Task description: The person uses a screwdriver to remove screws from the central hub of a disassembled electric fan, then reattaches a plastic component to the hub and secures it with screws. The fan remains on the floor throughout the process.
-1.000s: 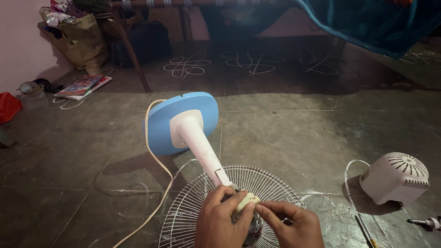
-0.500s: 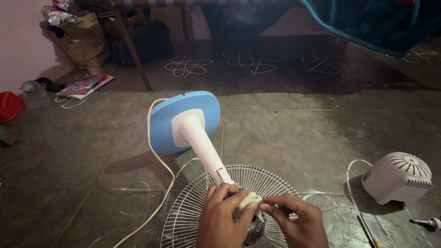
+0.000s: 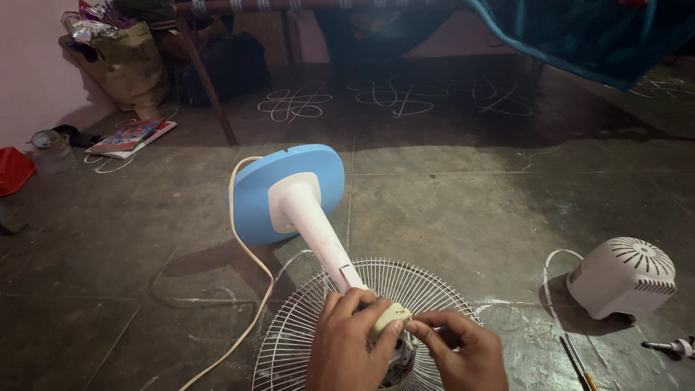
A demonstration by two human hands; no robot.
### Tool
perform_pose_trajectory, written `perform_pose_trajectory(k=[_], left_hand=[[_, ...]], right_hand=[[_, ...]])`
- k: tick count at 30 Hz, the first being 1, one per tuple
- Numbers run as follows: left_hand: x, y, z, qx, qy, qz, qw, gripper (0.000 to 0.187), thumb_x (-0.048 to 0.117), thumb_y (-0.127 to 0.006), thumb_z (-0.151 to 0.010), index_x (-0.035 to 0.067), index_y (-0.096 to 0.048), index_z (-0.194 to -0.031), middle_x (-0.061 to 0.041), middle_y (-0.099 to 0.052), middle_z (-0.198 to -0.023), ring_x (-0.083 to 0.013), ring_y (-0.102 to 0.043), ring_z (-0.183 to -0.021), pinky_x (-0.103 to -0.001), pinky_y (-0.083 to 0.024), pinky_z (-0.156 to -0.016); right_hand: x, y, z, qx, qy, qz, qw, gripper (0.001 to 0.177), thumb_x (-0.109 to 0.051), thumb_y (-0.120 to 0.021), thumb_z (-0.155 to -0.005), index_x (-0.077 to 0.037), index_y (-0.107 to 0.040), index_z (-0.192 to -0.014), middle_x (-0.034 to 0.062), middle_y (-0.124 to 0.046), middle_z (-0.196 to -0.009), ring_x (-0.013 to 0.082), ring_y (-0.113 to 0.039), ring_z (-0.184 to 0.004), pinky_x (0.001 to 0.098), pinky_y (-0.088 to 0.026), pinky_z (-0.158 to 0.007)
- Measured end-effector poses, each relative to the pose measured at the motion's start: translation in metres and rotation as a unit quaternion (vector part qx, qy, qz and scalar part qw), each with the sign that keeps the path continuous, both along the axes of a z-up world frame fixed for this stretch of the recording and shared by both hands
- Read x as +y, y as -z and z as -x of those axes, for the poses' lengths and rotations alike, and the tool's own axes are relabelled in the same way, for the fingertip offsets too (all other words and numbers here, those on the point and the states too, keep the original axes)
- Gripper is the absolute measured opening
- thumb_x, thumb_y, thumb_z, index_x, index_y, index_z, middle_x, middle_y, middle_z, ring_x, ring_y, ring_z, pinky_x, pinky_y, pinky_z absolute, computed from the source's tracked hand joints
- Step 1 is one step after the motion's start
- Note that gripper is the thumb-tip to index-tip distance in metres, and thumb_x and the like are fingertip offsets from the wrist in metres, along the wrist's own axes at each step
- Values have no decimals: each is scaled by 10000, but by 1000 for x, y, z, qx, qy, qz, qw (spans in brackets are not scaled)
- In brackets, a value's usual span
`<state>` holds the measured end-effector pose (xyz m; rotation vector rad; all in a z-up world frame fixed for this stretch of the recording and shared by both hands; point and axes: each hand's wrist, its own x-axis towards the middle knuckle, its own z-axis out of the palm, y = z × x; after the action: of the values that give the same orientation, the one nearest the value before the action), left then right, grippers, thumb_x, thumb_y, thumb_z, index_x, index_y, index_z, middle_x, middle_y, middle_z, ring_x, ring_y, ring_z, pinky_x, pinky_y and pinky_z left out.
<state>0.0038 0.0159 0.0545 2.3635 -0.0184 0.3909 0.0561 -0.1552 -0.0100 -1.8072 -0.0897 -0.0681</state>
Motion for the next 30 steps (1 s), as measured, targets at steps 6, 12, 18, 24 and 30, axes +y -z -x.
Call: perform_pose_trajectory(k=[6, 12, 18, 24, 30], left_hand=[[0, 4, 1, -55, 6, -11, 998, 401, 277, -795, -817, 71, -779, -1161, -82, -669, -1097, -255, -588, -1024, -407, -484, -911], [0, 3, 2, -52, 3, -2, 999, 395, 265, -802, -795, 67, -784, -1137, -69, -683, -1076, -251, -593, -1021, -405, -492, -916], [-1, -1, 2, -21, -1, -9, 1000, 397, 270, -792, -812, 62, -774, -1149, -71, -673, -1101, -245, -585, -1044, -403, -478, -934], [-2, -3, 1, -15, 0, -18, 1000, 418, 290, -788, -823, 66, -768, -1176, -76, -665, -1095, -261, -580, -1095, -403, -466, -950], [-2, -5, 2, -10, 0, -12, 1000, 418, 293, -779, -833, 70, -764, -1187, -68, -666, -1094, -236, -580, -1040, -404, -468, -945]], right_hand=[[8, 2, 6, 77, 28, -38, 996, 196, -183, -831, -858, -2, -796, -925, 92, -769, -676, 109, -651, -550, 266, -529, -522], [11, -1, 12, 39, 55, 14, 998, 180, -194, -837, -839, -33, -820, -918, 77, -773, -687, 97, -693, -574, 264, -553, -551], [16, 3, 12, -10, 68, 68, 995, 204, -249, -778, -874, -66, -818, -956, 45, -799, -695, 70, -739, -598, 243, -577, -572], [18, 2, 7, 86, 36, 37, 995, 327, -319, -685, -963, -18, -813, -958, 81, -768, -685, 115, -671, -555, 292, -531, -513], [13, -3, 3, 160, 13, -36, 986, 400, -339, -623, -1004, 2, -830, -978, 120, -757, -686, 136, -567, -494, 306, -451, -456]])
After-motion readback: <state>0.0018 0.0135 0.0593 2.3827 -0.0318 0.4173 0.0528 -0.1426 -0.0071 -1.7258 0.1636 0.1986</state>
